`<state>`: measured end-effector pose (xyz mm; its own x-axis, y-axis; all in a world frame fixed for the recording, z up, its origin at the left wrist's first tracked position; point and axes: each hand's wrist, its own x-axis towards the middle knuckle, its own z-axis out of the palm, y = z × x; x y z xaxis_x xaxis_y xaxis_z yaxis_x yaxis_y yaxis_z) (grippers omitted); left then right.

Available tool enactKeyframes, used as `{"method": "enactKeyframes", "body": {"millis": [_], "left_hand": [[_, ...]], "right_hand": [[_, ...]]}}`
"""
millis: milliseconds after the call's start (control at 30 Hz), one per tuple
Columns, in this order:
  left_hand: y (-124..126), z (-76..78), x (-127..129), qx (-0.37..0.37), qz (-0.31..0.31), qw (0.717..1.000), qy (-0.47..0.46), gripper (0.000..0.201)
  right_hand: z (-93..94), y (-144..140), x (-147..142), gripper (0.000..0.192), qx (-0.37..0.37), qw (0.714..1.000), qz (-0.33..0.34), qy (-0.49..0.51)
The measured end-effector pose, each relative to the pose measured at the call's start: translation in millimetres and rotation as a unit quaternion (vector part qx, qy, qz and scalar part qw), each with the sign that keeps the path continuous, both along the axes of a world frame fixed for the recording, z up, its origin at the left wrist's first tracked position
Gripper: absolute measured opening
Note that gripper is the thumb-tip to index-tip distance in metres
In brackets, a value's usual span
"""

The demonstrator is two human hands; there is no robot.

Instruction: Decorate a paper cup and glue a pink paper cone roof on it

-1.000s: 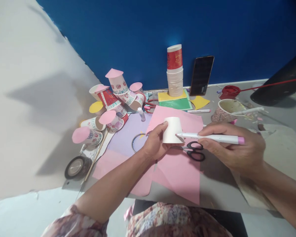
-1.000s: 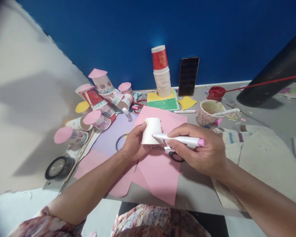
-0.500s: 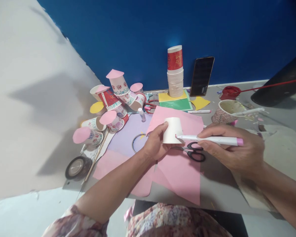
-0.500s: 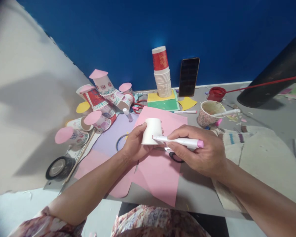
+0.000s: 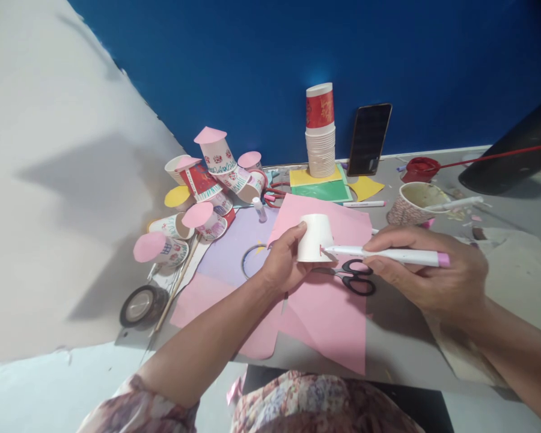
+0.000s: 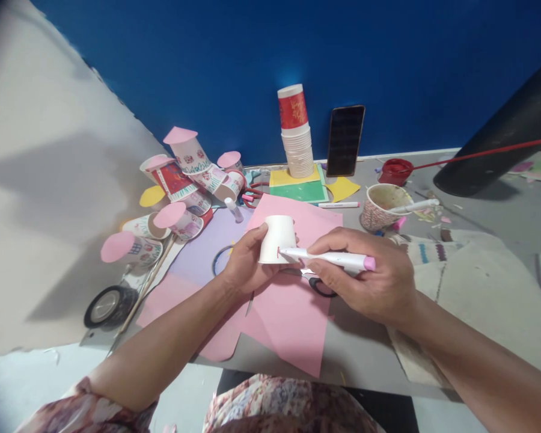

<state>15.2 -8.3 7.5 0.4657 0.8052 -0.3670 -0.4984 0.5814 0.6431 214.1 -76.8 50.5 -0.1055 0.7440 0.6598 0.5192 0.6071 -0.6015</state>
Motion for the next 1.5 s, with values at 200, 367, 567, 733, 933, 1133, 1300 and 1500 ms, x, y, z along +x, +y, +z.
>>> {"method": "enactKeyframes", "body": {"millis": [200, 367, 567, 733, 933, 1133, 1300, 1500], "left_hand": [[-0.1, -0.8, -0.1, 0.006, -0.003, 1.0, -0.004, 0.041], [2.5, -4.9, -0.5, 0.025, -0.012, 1.0, -0.012, 0.045], [1.3, -3.8, 0.4, 0.018, -0.003, 1.0, -0.016, 0.043], [0.5, -2.2, 0.9, 0.025, -0.006, 1.0, -0.009, 0.042], [1.3, -3.0, 0.4, 0.024, -0.006, 1.0, -0.011, 0.042], [1.1, -3.6, 0.1, 0.021, -0.01, 1.0, -0.014, 0.046], [0.4, -5.2, -0.4, 0.029, -0.012, 0.999, -0.005, 0.047], [-0.5, -4.4, 0.0, 0.03, -0.013, 0.999, -0.005, 0.046]], "right_hand": [[-1.6, 0.1, 2.6, 0.01, 0.015, 1.0, 0.015, -0.011], [-3.2, 0.4, 5.6, 0.009, 0.021, 0.999, 0.035, -0.021], [-3.2, 1.7, 5.2, 0.009, 0.023, 0.999, 0.032, -0.023], [-1.4, 1.4, 4.7, 0.01, 0.022, 0.998, 0.048, -0.028], [-2.8, 1.9, 5.4, 0.011, 0.019, 0.998, 0.05, -0.024], [-2.1, 2.9, 4.1, 0.011, 0.013, 0.999, 0.048, -0.011], [0.0, 2.5, 3.0, 0.012, 0.016, 0.999, 0.037, -0.013], [1.0, 2.6, 1.7, 0.012, 0.026, 0.999, 0.022, -0.013]]}}
